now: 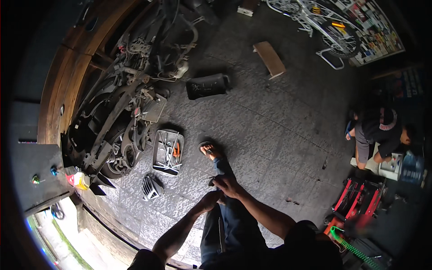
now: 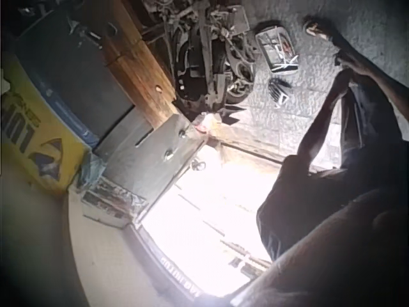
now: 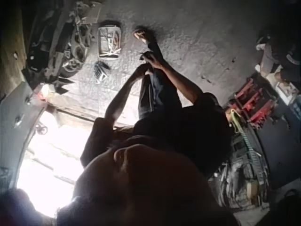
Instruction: The person works on motorcycle components using hand tools, moves a tool tray and motorcycle parts, and repositions the motorcycle by hand.
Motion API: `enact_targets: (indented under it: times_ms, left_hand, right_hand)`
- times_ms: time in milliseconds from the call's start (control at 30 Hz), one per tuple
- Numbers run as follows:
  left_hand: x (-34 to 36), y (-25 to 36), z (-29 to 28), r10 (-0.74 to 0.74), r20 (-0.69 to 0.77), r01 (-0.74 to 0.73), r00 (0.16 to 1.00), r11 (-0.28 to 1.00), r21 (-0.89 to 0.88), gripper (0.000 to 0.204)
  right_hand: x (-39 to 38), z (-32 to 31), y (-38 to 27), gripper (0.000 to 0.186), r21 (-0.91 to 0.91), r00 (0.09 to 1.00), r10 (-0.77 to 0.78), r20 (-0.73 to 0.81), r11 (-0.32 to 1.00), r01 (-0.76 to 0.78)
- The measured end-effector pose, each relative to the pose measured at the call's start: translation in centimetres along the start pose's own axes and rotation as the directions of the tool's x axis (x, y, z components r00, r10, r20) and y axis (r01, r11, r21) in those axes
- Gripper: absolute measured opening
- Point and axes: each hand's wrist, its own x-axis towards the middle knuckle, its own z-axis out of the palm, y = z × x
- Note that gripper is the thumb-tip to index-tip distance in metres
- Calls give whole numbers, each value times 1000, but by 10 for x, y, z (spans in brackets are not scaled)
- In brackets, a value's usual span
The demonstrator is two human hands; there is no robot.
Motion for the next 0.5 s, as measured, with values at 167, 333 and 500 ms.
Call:
enact_targets:
  times_ms: [167,333,500]
  left_hand:
    - [6,17,113,76,-26,-72,997,989,127,34]
    - [-39,6,153,117,-48,-106,992,977,185,33]
    - [-67,43,205,-159,109,129,981,962,242,32]
  right_hand:
    - [-99,-33,-5,32,84,827,428,-365,900,-428]
    - [-145,-28,-59,36,97,928,222,-297,974,-202]
    - [-213,-31,-44,36,74,859,326,-395,943,-323]
